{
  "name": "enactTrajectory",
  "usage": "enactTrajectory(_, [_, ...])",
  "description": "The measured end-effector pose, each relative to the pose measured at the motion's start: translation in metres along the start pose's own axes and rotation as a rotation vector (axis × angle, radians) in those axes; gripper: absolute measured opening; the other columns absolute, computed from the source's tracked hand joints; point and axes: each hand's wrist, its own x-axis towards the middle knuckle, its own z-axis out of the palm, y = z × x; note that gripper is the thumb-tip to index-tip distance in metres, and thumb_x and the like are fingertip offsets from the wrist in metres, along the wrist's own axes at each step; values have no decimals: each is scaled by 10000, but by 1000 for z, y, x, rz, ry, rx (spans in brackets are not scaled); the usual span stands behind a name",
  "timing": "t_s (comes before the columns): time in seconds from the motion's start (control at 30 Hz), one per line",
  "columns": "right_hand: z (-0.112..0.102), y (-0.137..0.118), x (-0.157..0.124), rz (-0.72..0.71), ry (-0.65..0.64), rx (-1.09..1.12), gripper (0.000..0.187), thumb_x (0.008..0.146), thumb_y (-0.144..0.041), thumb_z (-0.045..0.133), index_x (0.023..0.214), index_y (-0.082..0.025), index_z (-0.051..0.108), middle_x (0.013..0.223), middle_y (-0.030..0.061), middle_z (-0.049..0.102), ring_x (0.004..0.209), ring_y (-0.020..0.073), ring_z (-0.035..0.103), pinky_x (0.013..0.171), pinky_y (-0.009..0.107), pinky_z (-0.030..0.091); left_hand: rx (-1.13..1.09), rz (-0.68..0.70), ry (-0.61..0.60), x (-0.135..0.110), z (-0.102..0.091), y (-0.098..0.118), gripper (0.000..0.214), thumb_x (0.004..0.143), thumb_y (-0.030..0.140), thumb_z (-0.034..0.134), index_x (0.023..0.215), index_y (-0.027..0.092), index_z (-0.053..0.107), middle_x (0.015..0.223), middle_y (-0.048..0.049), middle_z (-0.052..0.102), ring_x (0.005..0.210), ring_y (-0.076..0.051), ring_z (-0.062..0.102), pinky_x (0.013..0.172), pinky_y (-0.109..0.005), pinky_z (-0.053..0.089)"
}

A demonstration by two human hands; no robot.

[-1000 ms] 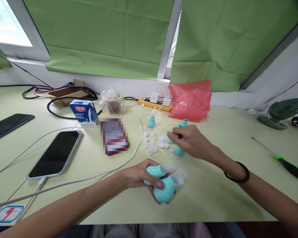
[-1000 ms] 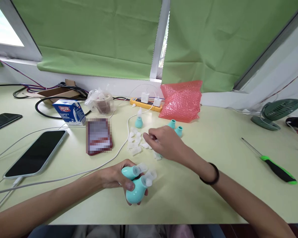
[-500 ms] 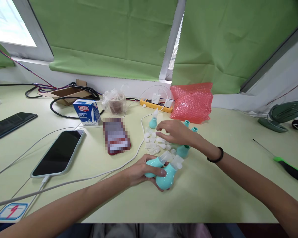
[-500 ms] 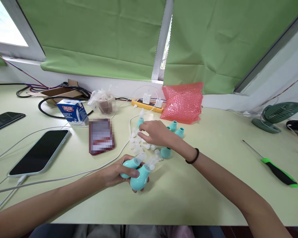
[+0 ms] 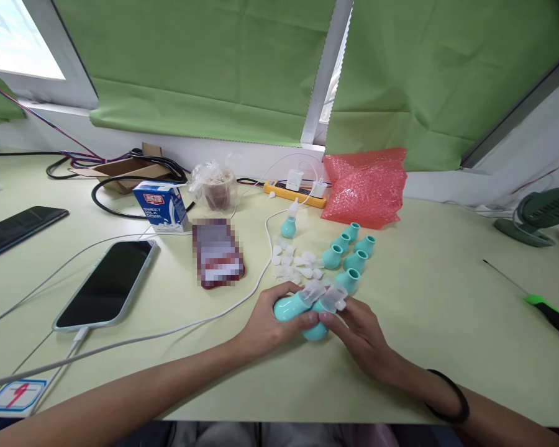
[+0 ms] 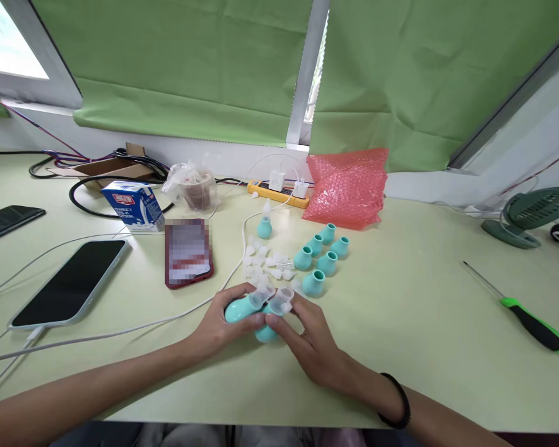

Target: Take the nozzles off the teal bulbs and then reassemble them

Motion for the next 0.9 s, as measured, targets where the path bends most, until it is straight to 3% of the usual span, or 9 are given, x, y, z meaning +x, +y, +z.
enactTrajectory(0.13, [-2, -2, -3, -77, 150, 147, 173, 736, -222, 562, 906, -226, 532, 1088, 59, 486, 1016, 222, 470, 853, 397, 420, 237, 87, 113, -3, -1, -6, 266, 779, 404, 438, 776, 141, 476, 608, 13, 498, 567, -113, 459, 551, -227, 371])
enactTrajectory(0.27, [3, -5, -1, 40, 3, 341, 159, 686, -314, 612, 794, -204, 574, 1260, 51, 322, 1121, 255, 363, 873, 391, 393, 412, 173, 64, -8, 1, -3, 270, 855, 330, 258, 1005, 155, 399, 855, -48, 521, 766, -162, 489, 699, -303, 397])
enactTrajectory(0.33, [6, -5, 2, 131, -86, 434, 203, 689, -364, 602, 819, -211, 572, 1228, 54, 362, 1069, 234, 409, 819, 349, 417, 460, 207, -4, -10, 4, 0, 271, 854, 293, 275, 1074, 155, 353, 988, -83, 487, 885, -177, 471, 774, -327, 387])
enactTrajectory(0.4, [8, -3, 4, 164, -124, 509, 233, 695, -405, 585, 832, -219, 561, 1057, 47, 485, 940, 193, 480, 760, 307, 428, 464, 195, -32, -10, 6, 1, 260, 841, 300, 331, 1055, 155, 361, 995, -85, 485, 872, -169, 481, 745, -305, 408])
enactTrajectory(0.53, [8, 0, 6, 169, -81, 536, 289, 722, -482, 515, 786, -203, 550, 759, 16, 515, 720, 145, 487, 653, 255, 413, 424, 69, 55, -5, 5, -1, 242, 772, 389, 468, 869, 173, 420, 776, -3, 537, 538, -87, 459, 472, -200, 379])
enactTrajectory(0.7, [8, 4, 4, 193, -60, 494, 360, 744, -531, 442, 755, -185, 540, 713, 24, 502, 640, 134, 443, 575, 238, 381, 600, 192, 133, 2, -2, -8, 235, 651, 357, 610, 722, 168, 490, 808, -3, 540, 556, -81, 448, 483, -195, 363])
enactTrajectory(0.8, [8, 4, 4, 227, -69, 526, 365, 757, -535, 414, 755, -186, 523, 753, 30, 505, 632, 130, 438, 573, 239, 377, 658, 226, 115, 2, -4, -10, 206, 690, 352, 564, 767, 168, 516, 846, -26, 526, 623, -108, 479, 525, -215, 390])
enactTrajectory(0.9, [2, 4, 4, 232, -58, 558, 369, 762, -549, 386, 752, -195, 492, 768, 28, 496, 623, 131, 433, 578, 248, 379, 657, 299, 43, -1, -4, -8, 225, 800, 348, 396, 837, 171, 529, 847, -42, 515, 710, -135, 495, 607, -249, 413])
